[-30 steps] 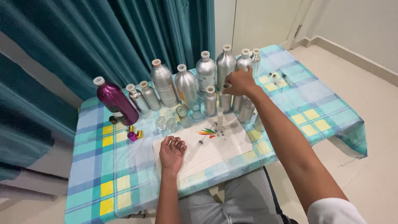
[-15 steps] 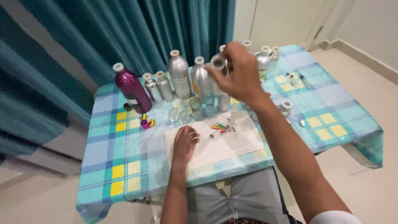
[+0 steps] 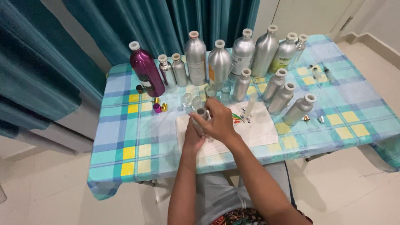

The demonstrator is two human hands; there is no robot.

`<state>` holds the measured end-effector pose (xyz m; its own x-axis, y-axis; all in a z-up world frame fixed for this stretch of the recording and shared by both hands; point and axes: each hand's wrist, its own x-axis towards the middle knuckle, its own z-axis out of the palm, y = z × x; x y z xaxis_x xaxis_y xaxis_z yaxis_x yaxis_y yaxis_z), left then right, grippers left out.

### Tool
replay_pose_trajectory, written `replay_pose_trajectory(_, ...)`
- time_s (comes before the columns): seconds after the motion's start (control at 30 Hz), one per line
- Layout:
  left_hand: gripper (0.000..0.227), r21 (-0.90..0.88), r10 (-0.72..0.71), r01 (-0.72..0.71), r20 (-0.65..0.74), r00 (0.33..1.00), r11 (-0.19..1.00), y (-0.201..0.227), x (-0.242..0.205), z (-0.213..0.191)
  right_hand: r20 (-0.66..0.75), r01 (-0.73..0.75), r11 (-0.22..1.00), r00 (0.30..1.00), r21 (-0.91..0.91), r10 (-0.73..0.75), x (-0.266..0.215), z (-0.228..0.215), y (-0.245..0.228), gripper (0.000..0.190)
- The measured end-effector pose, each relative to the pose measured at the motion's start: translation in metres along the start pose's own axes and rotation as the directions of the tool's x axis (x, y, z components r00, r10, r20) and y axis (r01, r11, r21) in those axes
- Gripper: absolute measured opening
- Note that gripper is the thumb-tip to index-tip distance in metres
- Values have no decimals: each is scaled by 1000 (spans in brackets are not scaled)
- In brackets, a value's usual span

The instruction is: Assembling and sealing small perfume bottles using a hand tool

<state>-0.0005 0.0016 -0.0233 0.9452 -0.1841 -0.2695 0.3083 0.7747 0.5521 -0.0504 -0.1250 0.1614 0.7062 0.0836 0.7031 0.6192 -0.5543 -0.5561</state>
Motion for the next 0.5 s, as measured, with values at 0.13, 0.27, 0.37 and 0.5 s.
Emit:
replay_pose_trajectory(0.13, 88, 37, -1, 3, -54, 999, 999, 7, -19, 19, 101, 67, 996, 992, 55, -72, -9, -12, -3, 40)
replay_pose_trajectory(0.27, 72, 42, -17, 21, -78, 997, 999, 6, -19, 30, 239, 79, 990, 965, 117, -105, -7, -31, -12, 24)
replay_pose_trajectory(0.37, 59, 44, -29, 33, -102, 994, 998, 5, -17, 37, 370, 53, 986, 923, 155, -108, -11, -29, -2, 46)
replay_pose_trajectory(0.5, 46, 45, -39, 46, -151, 988, 998, 6, -17, 37, 159, 115, 979, 977, 170, -142, -17, -18, 4, 39)
